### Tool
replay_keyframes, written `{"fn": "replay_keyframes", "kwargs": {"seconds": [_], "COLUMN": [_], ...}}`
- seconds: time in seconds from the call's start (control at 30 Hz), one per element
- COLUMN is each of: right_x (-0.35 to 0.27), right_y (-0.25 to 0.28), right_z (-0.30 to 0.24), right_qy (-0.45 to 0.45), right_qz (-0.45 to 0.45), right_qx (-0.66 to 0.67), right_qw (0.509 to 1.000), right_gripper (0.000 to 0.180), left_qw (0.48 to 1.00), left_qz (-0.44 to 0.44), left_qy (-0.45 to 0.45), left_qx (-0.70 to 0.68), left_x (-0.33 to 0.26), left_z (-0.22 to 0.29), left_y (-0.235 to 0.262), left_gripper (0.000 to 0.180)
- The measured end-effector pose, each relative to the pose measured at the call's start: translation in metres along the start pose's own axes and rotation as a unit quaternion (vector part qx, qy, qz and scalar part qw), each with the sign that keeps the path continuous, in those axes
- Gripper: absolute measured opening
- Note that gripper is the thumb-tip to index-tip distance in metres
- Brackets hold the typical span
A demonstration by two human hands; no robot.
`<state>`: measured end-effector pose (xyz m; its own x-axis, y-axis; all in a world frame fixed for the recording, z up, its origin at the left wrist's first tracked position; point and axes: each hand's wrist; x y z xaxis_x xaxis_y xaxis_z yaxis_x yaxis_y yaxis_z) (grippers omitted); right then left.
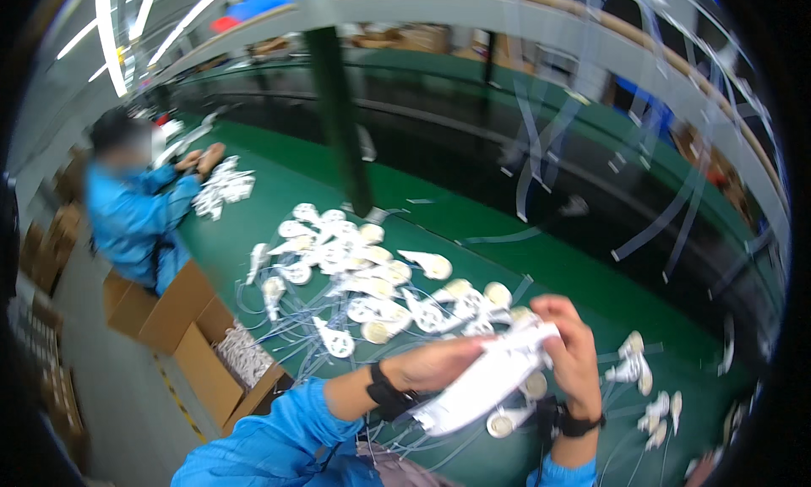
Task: The worker is assembling small white plastic housing components and routing wires through them.
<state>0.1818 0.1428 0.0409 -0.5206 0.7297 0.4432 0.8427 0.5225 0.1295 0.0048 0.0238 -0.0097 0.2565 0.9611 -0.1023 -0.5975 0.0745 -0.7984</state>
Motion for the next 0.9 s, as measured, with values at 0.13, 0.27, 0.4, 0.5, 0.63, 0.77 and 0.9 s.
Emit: {"fn": "replay_keyframes", "kwargs": {"seconds": [0.13,0.27,0.4,0.5,0.63,0.77,0.9], "right_x": [-0.001,-0.006,-0.008,-0.013,-0.018,-0.028,-0.040], "right_y": [0.026,0.041,0.038,0.038,0.038,0.041,0.033], "right_z": [0.018,0.012,0.007,0.007,-0.016,-0.049,-0.088], "right_qy": [-0.027,-0.112,-0.113,-0.106,-0.117,-0.057,0.003], "right_qz": [0.110,0.129,0.128,0.115,0.083,0.063,0.039], "right_qx": [0.044,0.162,0.185,0.186,0.154,0.118,-0.013], "right_qw": [0.993,0.972,0.968,0.970,0.978,0.989,0.999], "right_gripper": [0.036,0.036,0.038,0.035,0.030,0.027,0.027], "left_qw": [0.997,0.989,0.974,0.964,0.909,0.867,0.804], "left_qz": [0.039,0.121,0.162,0.198,0.201,0.169,0.118], "left_qy": [-0.037,-0.085,-0.156,-0.172,-0.228,-0.254,-0.288], "left_qx": [0.046,0.022,-0.021,0.043,0.284,0.393,0.507], "left_x": [0.000,0.005,0.002,-0.002,-0.010,-0.026,-0.041], "left_z": [0.010,0.008,0.011,0.012,0.017,0.019,0.018], "left_y": [-0.010,-0.010,-0.010,-0.019,-0.023,-0.048,-0.073], "left_gripper": [0.061,0.048,0.042,0.045,0.057,0.057,0.055]}}
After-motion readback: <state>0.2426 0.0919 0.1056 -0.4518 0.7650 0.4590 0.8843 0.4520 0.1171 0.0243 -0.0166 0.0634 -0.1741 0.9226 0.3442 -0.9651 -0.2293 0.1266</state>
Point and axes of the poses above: each hand's wrist, its own x-axis towards the middle knuckle, its own y-axis out of the back of the hand, z = x × y, and after that the axes turned 14 degrees about z, right-handed
